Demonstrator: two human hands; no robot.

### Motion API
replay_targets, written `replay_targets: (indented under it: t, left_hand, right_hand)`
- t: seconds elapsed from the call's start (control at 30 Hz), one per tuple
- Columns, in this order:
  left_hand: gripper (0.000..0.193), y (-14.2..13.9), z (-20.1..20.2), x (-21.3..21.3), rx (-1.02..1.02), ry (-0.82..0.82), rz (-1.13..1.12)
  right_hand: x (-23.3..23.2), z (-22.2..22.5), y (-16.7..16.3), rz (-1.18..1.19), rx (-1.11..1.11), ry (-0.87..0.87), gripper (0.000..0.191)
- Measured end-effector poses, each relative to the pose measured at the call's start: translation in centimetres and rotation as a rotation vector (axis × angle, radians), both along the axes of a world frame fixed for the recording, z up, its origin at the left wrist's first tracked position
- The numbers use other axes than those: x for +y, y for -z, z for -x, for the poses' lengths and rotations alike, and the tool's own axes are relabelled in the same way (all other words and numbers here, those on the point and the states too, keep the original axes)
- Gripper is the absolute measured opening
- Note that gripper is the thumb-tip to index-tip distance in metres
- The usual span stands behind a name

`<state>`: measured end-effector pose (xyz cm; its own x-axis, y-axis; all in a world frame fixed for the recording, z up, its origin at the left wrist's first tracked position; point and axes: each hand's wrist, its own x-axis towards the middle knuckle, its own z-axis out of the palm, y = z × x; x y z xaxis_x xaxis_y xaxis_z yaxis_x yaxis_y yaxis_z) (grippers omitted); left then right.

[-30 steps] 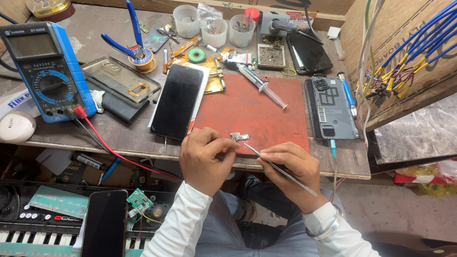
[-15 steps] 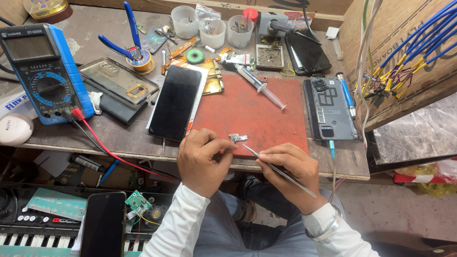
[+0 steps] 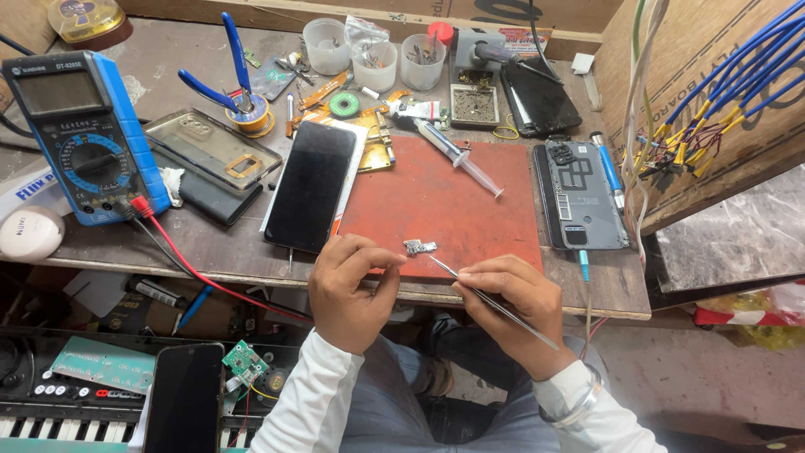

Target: The person solders a small component onto a circuit board at a workbench. They hold the board with tweezers in one hand while applying a soldering iron to the board, then set the iron down and continue manipulating the board and component with tweezers, repositioning the part on the mat.

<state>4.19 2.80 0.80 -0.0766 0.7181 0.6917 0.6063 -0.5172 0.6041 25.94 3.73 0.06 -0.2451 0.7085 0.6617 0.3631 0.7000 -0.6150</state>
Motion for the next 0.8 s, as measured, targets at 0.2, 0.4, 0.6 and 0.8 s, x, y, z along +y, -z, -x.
replay_targets:
  t: [0.2, 0.4, 0.6, 0.8]
  left_hand:
    - [0.017, 0.1, 0.0, 0.0, 0.012, -0.004, 0.005]
    - [0.02, 0.3, -0.1, 0.1, 0.142, -0.035, -0.051]
    - [0.023, 0.8, 0.0, 0.2, 0.2, -0.044, -0.067]
    - [0.023, 1.1, 0.1, 0.1, 0.225, -0.047, -0.074]
  right_hand:
    - [0.1, 0.0, 0.2, -0.002, -0.008, 0.015, 0.019]
    - [0.1, 0.2, 0.0, -0.048, -0.037, 0.024, 0.019]
    - [0.0, 0.2, 0.0, -0.049, -0.048, 0.025, 0.018]
    - [-0.1, 0.0, -0.3, 0.008, 0.014, -0.029, 0.018]
